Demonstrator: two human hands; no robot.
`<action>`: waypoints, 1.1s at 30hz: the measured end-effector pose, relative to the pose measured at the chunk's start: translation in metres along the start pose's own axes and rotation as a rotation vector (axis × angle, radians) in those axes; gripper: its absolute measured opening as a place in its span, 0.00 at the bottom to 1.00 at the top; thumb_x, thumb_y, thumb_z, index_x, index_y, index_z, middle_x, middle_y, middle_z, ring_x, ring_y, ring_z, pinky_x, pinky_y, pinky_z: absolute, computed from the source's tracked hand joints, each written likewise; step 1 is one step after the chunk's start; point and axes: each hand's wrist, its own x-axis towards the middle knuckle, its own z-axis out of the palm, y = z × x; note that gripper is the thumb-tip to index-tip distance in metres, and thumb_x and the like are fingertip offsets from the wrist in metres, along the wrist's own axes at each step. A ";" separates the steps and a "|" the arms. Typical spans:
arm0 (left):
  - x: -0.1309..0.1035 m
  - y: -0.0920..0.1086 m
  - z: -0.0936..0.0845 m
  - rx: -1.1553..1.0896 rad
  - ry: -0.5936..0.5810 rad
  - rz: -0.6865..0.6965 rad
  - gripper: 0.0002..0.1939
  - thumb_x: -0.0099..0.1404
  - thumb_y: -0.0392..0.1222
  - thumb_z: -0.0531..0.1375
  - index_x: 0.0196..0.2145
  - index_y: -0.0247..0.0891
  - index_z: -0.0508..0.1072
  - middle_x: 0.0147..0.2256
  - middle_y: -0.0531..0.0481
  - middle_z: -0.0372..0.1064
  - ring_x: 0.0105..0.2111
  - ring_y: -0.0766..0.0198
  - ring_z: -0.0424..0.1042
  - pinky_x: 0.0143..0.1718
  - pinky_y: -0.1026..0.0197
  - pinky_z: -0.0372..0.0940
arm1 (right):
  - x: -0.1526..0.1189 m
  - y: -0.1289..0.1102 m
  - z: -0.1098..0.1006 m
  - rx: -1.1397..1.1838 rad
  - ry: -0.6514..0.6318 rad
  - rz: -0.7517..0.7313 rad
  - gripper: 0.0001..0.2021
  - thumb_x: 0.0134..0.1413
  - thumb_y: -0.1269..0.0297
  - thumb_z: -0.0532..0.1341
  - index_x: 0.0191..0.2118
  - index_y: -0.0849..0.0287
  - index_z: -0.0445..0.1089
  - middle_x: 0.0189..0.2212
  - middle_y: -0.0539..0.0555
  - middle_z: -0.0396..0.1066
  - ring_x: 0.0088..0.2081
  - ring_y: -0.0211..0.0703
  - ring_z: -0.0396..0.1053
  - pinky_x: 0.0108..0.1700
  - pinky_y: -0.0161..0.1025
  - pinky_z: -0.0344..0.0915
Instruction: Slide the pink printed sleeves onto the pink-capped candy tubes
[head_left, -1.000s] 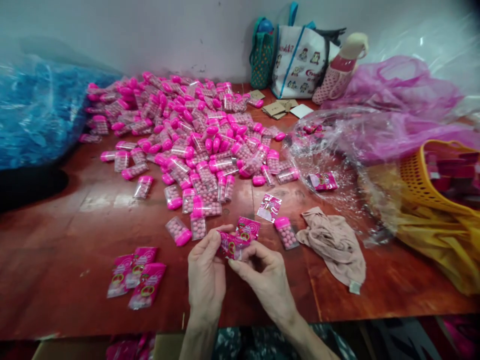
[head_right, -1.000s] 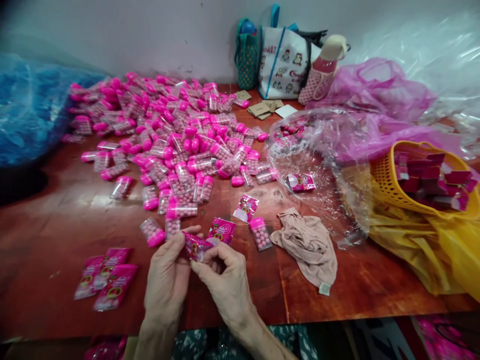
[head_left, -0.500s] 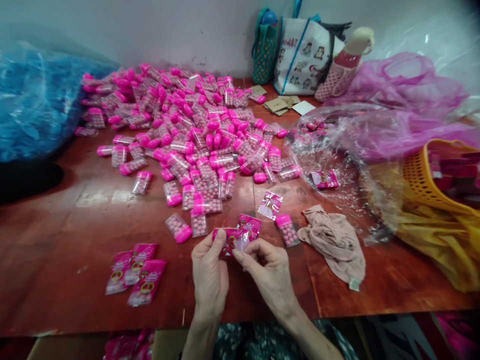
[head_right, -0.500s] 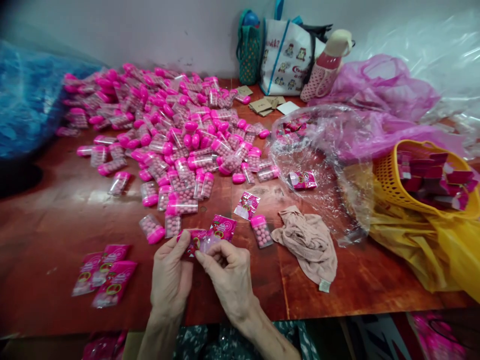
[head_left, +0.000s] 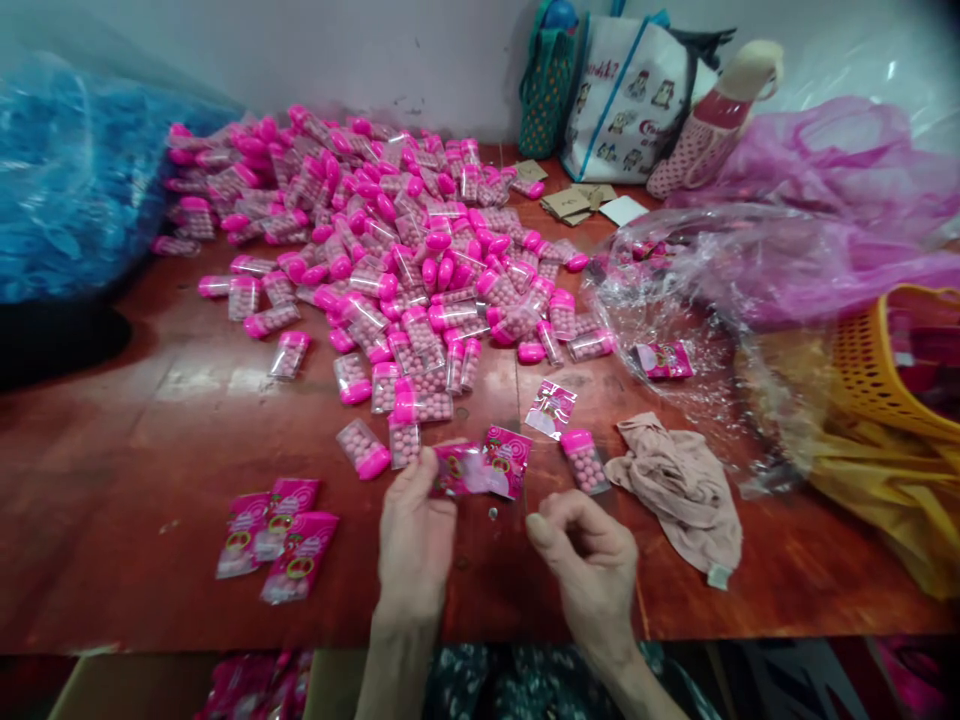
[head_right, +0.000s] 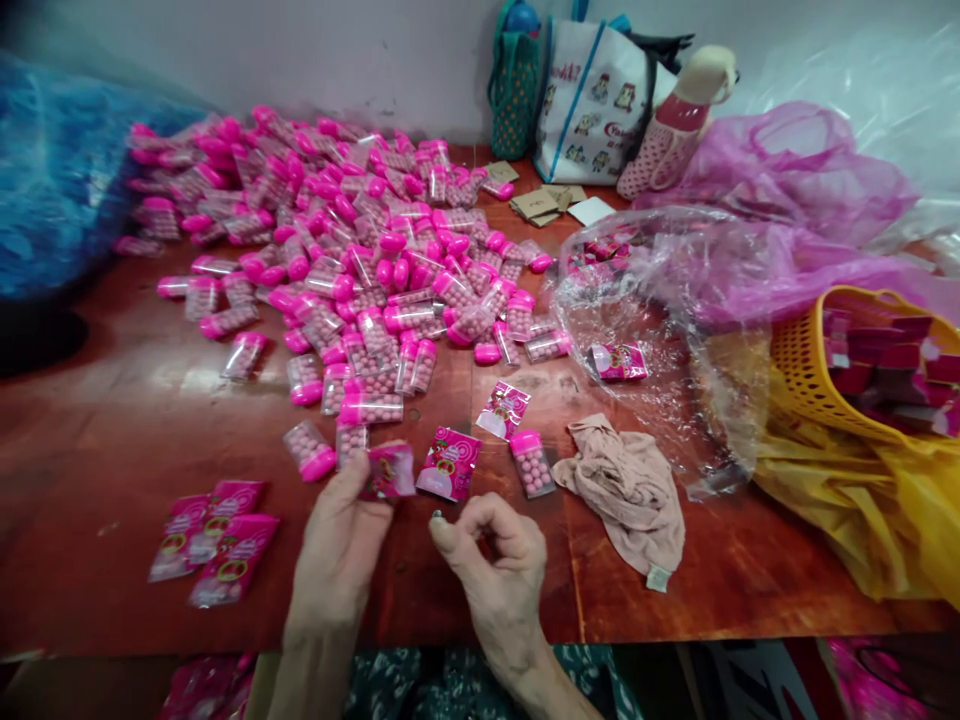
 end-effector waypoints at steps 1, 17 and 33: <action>0.002 0.004 -0.001 -0.038 0.039 0.029 0.02 0.56 0.37 0.63 0.28 0.36 0.76 0.26 0.51 0.76 0.27 0.64 0.74 0.37 0.60 0.69 | -0.001 -0.001 -0.002 0.018 0.040 0.000 0.13 0.50 0.68 0.63 0.20 0.59 0.60 0.17 0.43 0.55 0.19 0.31 0.52 0.21 0.29 0.50; -0.006 0.001 0.005 0.269 -0.221 0.013 0.08 0.57 0.38 0.62 0.35 0.33 0.79 0.34 0.45 0.77 0.35 0.58 0.74 0.35 0.62 0.68 | 0.022 -0.009 0.016 -0.254 -0.189 -0.162 0.06 0.52 0.65 0.63 0.37 0.56 0.74 0.40 0.55 0.68 0.45 0.48 0.65 0.48 0.45 0.63; 0.006 -0.002 0.006 0.164 -0.102 0.020 0.05 0.51 0.37 0.66 0.28 0.35 0.79 0.27 0.48 0.77 0.28 0.62 0.75 0.33 0.61 0.71 | 0.019 0.033 -0.049 -1.221 0.148 -0.190 0.20 0.58 0.58 0.54 0.52 0.64 0.64 0.43 0.65 0.64 0.45 0.59 0.58 0.46 0.56 0.60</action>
